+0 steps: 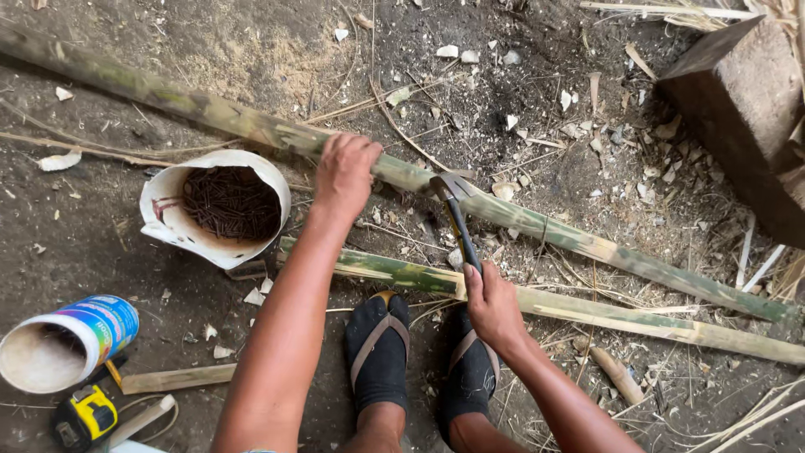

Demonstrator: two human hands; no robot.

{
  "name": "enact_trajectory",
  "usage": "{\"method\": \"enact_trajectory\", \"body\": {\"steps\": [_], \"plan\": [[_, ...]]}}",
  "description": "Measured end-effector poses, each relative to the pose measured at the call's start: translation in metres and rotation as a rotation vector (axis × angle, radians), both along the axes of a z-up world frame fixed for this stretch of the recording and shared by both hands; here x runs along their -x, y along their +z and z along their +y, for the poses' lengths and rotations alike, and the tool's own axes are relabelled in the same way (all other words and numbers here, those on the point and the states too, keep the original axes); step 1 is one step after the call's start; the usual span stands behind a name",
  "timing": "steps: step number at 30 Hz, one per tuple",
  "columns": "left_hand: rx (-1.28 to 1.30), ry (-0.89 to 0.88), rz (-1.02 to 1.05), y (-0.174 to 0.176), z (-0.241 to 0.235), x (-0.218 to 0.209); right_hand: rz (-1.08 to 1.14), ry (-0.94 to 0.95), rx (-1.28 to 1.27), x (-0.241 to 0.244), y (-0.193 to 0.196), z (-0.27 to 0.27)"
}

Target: The person hammers nails into a long bamboo pole using a hammer. They then pick up two split bamboo pieces and place them on the ground before returning to hammer another nail into the pole.

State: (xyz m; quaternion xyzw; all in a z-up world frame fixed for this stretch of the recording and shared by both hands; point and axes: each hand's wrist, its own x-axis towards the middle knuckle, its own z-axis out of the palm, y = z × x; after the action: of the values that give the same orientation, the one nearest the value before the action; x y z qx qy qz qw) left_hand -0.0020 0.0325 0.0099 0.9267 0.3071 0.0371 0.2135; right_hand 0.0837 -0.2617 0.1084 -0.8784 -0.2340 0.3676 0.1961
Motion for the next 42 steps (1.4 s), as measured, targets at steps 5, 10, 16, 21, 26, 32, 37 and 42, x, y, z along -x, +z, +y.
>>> {"method": "enact_trajectory", "body": {"steps": [5, 10, 16, 21, 26, 32, 37, 42], "plan": [[0.03, 0.025, 0.116, -0.002, 0.001, 0.003, -0.014, 0.013, -0.069, 0.001, -0.005, -0.005], [0.009, 0.029, 0.108, 0.011, 0.0, 0.002, -0.002, 0.101, -0.043, -0.006, -0.012, -0.005], [-0.087, 0.399, -0.291, 0.101, -0.012, 0.057, -0.016, 0.102, -0.011, -0.016, 0.002, -0.008], [0.145, 0.783, 0.19, 0.121, 0.025, 0.147, -0.03, 0.108, -0.164, -0.003, 0.004, 0.004], [-0.005, 0.505, 0.411, 0.053, 0.034, 0.144, -0.042, 0.122, -0.139, 0.0, 0.008, 0.023], [0.179, 0.655, 0.246, 0.1, 0.027, 0.154, -0.02, 0.047, -0.114, -0.002, 0.018, 0.019], [0.239, 0.672, 0.22, 0.149, 0.024, 0.148, -0.03, 0.024, -0.088, -0.006, 0.01, 0.017], [0.277, 0.569, 0.183, 0.165, 0.013, 0.119, 0.064, 0.076, 0.097, -0.009, -0.003, 0.017]]}}
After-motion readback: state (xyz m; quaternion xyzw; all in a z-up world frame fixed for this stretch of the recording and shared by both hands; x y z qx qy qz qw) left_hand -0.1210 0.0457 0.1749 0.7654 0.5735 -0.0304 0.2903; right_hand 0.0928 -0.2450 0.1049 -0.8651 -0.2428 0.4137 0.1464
